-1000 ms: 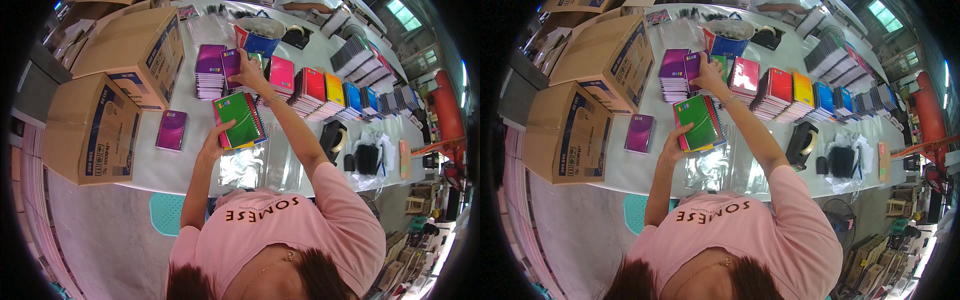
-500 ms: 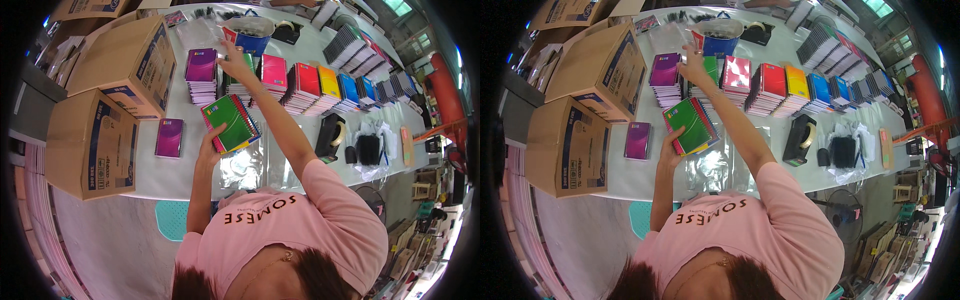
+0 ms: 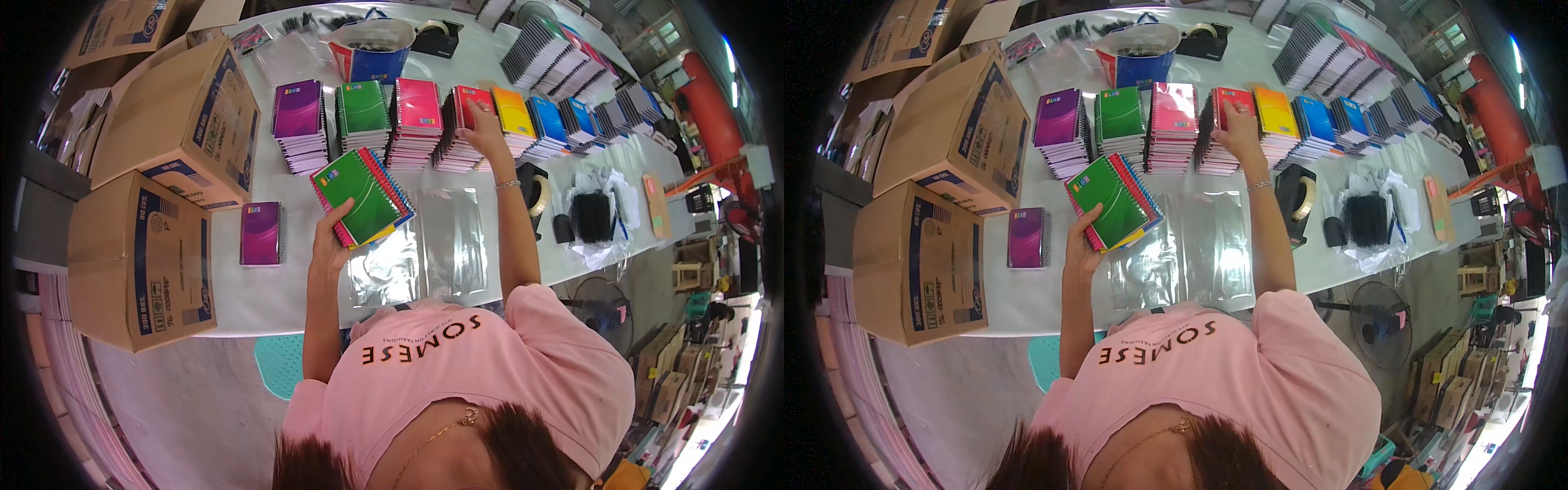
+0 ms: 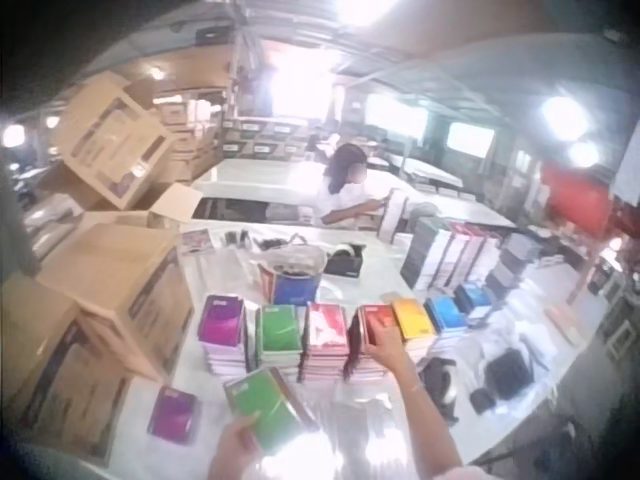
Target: The person selects several spiral-bound notebooks of different colors from stacks on a table and aligns them into a single pile by hand.
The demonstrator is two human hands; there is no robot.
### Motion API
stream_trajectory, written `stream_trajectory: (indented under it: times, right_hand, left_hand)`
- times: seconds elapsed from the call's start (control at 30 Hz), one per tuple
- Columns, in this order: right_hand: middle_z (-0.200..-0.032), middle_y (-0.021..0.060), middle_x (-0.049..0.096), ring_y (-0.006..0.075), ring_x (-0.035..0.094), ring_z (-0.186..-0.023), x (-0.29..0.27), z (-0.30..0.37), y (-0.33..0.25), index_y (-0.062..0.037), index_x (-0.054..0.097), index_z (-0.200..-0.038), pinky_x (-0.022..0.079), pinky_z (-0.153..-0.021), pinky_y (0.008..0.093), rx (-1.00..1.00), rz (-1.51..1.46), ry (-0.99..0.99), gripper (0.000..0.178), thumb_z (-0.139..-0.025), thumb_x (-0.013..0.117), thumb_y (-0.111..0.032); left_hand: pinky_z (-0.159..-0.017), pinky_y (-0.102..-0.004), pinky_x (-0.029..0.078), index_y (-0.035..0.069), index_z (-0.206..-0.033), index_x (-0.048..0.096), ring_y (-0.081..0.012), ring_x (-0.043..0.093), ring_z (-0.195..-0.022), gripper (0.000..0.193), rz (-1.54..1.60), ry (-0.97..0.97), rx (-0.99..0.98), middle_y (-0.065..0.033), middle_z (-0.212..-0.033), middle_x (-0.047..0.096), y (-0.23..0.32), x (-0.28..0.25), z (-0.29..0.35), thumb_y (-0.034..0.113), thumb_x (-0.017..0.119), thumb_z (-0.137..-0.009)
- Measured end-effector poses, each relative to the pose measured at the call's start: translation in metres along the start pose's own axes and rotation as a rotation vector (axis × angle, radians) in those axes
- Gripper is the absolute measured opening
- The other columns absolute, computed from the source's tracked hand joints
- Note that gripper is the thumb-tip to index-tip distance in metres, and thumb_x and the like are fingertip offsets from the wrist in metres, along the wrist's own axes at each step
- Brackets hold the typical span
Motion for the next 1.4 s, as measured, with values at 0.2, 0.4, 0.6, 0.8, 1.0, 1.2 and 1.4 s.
stream_trajectory:
  times: [0.2,0.4,0.6,0.8,1.0,1.2,1.4]
  right_hand:
    - [-0.125,0.021,0.05,0.0327,0.046,-0.119,-0.005,0.034,0.007,-0.0055,0.05,-0.124,0.035,-0.1,0.0352,-0.25,-0.114,0.072,0.044,-0.081,0.055,0.001]
    - [-0.114,0.0115,0.06,0.018,0.055,-0.108,-0.066,0.064,-0.031,-0.0047,0.053,-0.122,0.038,-0.094,0.026,0.045,-0.584,0.229,0.033,-0.091,0.043,0.0]
    - [-0.113,0.0103,0.06,0.0212,0.052,-0.114,-0.092,0.113,-0.096,-0.0017,0.059,-0.111,0.031,-0.103,0.0369,-0.477,-0.316,0.357,0.031,-0.085,0.045,0.008]
    - [-0.099,0.0115,0.061,0.0291,0.053,-0.111,-0.112,0.103,-0.077,-0.001,0.061,-0.093,0.03,-0.104,0.0409,-0.467,-1.052,-0.134,0.024,-0.082,0.045,0.012]
    - [-0.114,0.0107,0.056,0.0245,0.048,-0.114,-0.096,0.057,-0.017,-0.0032,0.064,-0.099,0.04,-0.095,0.0364,-0.461,-0.766,-0.49,0.022,-0.079,0.056,0.003]
    - [-0.13,0.0196,0.042,0.035,0.043,-0.118,-0.065,0.011,0.098,-0.0077,0.051,-0.12,0.037,-0.098,0.0381,-0.35,-0.072,-0.001,0.048,-0.074,0.062,-0.001]
    - [-0.129,0.0233,0.045,0.0359,0.044,-0.119,-0.064,0.035,0.12,-0.0085,0.052,-0.124,0.036,-0.101,0.0361,-0.276,-0.283,-0.092,0.051,-0.074,0.059,0.003]
  left_hand:
    - [-0.085,-0.0418,0.052,-0.003,-0.113,0.049,-0.0256,0.061,-0.097,0.033,-0.059,0.033,-0.017,-0.0156,-0.107,0.059,-0.009,0.01,-0.013,0.01,0.058,-0.085]
    - [-0.087,-0.0412,0.05,0.001,-0.119,0.046,-0.0243,0.058,-0.103,0.044,-0.086,-0.042,-0.046,-0.0132,-0.114,0.056,-0.033,0.031,-0.025,0.026,0.059,-0.086]
    - [-0.093,-0.0402,0.044,0.0,-0.125,0.042,-0.0227,0.054,-0.107,0.068,-0.13,-0.06,0.056,-0.0119,-0.119,0.052,-0.062,0.058,-0.031,0.052,0.056,-0.083]
    - [-0.093,-0.0392,0.044,-0.003,-0.125,0.043,-0.0256,0.055,-0.106,0.09,0.018,-0.152,-0.192,-0.0181,-0.119,0.054,-0.08,0.072,-0.037,0.073,0.035,-0.077]
    - [-0.086,-0.0361,0.05,-0.002,-0.116,0.05,-0.0214,0.06,-0.097,0.045,-0.302,-0.054,-0.23,-0.0135,-0.109,0.059,-0.121,0.068,-0.029,0.026,0.062,-0.083]
    - [-0.082,-0.0346,0.052,-0.001,-0.108,0.053,-0.02,0.062,-0.092,0.034,-0.147,-0.042,-0.219,-0.0116,-0.102,0.061,-0.15,0.087,-0.041,0.012,0.064,-0.079]
    - [-0.083,-0.0347,0.051,-0.001,-0.107,0.052,-0.0201,0.061,-0.091,0.035,-0.115,0.025,-0.045,-0.012,-0.102,0.06,-0.155,0.088,-0.046,0.015,0.065,-0.079]
Point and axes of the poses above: each hand's wrist, its own z-axis away from the middle knuckle, its own x-axis out of the palm, y = z × x, the point moved 4 cm from there along -z, towards the middle knuckle
